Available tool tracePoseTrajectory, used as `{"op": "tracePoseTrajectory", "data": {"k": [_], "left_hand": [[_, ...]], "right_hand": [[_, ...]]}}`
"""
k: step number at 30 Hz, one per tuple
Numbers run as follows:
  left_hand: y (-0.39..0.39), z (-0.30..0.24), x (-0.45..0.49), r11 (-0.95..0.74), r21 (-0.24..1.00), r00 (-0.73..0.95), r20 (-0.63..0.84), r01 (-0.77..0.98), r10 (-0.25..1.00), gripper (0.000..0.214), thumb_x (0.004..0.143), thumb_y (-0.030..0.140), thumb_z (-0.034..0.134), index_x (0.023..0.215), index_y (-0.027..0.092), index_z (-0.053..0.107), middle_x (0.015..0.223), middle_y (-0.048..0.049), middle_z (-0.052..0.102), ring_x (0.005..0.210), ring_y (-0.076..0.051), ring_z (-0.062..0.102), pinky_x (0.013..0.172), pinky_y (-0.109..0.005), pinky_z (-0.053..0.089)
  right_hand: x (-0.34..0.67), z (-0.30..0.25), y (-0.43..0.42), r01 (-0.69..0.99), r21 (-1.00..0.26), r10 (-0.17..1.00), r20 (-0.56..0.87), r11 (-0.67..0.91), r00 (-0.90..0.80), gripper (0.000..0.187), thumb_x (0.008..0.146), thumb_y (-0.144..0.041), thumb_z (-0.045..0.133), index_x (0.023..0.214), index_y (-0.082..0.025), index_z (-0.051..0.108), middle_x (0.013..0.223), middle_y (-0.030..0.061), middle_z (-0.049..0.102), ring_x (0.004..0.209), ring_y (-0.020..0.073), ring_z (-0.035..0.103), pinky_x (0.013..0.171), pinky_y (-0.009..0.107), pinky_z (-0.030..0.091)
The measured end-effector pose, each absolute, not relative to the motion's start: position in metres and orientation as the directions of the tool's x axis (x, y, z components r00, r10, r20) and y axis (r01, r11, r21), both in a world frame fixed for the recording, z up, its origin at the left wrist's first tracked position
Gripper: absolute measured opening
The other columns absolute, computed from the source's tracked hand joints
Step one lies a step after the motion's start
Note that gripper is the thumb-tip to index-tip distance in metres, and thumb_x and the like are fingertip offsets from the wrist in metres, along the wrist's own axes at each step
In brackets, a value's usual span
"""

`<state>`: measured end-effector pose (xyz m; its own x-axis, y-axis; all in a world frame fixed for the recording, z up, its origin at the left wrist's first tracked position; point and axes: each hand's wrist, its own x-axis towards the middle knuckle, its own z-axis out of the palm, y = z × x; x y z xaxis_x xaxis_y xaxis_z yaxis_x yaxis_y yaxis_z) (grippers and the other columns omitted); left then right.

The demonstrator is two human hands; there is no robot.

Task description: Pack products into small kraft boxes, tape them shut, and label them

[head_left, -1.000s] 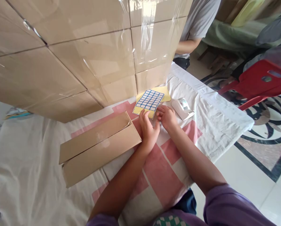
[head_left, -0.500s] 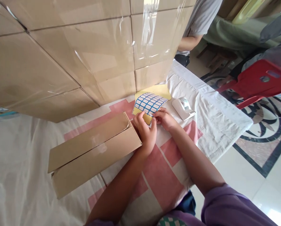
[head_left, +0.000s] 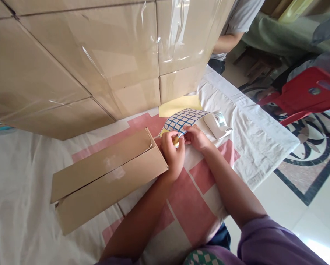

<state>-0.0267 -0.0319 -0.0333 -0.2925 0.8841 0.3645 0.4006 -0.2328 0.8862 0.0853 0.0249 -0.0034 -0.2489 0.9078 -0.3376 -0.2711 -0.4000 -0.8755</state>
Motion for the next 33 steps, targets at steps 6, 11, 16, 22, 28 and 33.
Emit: {"op": "tracePoseTrajectory", "data": {"k": [6,11,16,22,28,33], "left_hand": [[-0.034,-0.03,-0.028,-0.194,0.836,-0.357,0.414,0.514,0.838,0.026,0.09,0.027,0.07,0.113,0.023,0.059,0.116,-0.0103,0.062,0.115,-0.027,0.059,0.107,-0.046,0.046],[-0.035,-0.025,-0.028,-0.165,0.85,-0.381,0.387,0.5,0.84,0.029,0.091,0.027,0.068,0.118,0.022,0.06,0.121,-0.0129,0.058,0.117,-0.028,0.058,0.108,-0.048,0.046],[-0.034,-0.026,-0.027,-0.17,0.861,-0.392,0.383,0.479,0.837,0.021,0.089,0.021,0.068,0.108,0.021,0.06,0.116,-0.0117,0.058,0.113,-0.027,0.059,0.104,-0.045,0.05],[-0.032,-0.026,-0.026,-0.18,0.87,-0.411,0.388,0.46,0.825,0.019,0.086,0.016,0.067,0.102,0.023,0.057,0.111,-0.0096,0.059,0.108,-0.025,0.06,0.101,-0.043,0.051],[-0.032,-0.023,-0.026,-0.207,0.862,-0.422,0.42,0.464,0.804,0.017,0.087,0.015,0.066,0.096,0.024,0.055,0.107,-0.0081,0.059,0.106,-0.023,0.06,0.099,-0.041,0.052],[-0.031,-0.022,-0.026,-0.248,0.864,-0.411,0.438,0.438,0.799,0.009,0.093,0.016,0.06,0.09,0.023,0.056,0.104,-0.0079,0.06,0.105,-0.022,0.061,0.097,-0.04,0.053]], "right_hand": [[0.083,-0.016,0.024,-0.246,-0.905,0.938,-0.328,-0.346,-0.112,0.029,0.064,-0.04,0.077,0.066,-0.021,0.056,0.056,-0.0013,0.055,0.048,0.0122,0.048,0.043,0.024,0.029],[0.084,-0.025,0.022,-0.203,-0.931,0.953,-0.293,-0.303,-0.078,0.027,0.066,-0.04,0.079,0.072,-0.021,0.061,0.061,-0.0011,0.061,0.051,0.013,0.052,0.047,0.026,0.036],[0.082,-0.022,0.019,-0.194,-0.948,0.967,-0.243,-0.254,-0.08,0.025,0.066,-0.039,0.077,0.071,-0.021,0.06,0.063,-0.0017,0.059,0.054,0.0131,0.051,0.052,0.026,0.04],[0.077,-0.016,0.016,-0.187,-0.957,0.975,-0.21,-0.22,-0.072,0.028,0.063,-0.037,0.078,0.07,-0.023,0.055,0.059,-0.0042,0.051,0.052,0.0115,0.042,0.05,0.026,0.034],[0.076,-0.014,0.016,-0.188,-0.961,0.979,-0.19,-0.201,-0.077,0.03,0.066,-0.038,0.079,0.068,-0.023,0.053,0.059,-0.0042,0.051,0.052,0.0118,0.043,0.051,0.027,0.037],[0.08,-0.021,0.019,-0.143,-0.972,0.979,-0.171,-0.185,-0.109,0.028,0.073,-0.037,0.077,0.063,-0.022,0.055,0.057,-0.0034,0.051,0.051,0.0108,0.042,0.05,0.027,0.034]]}}
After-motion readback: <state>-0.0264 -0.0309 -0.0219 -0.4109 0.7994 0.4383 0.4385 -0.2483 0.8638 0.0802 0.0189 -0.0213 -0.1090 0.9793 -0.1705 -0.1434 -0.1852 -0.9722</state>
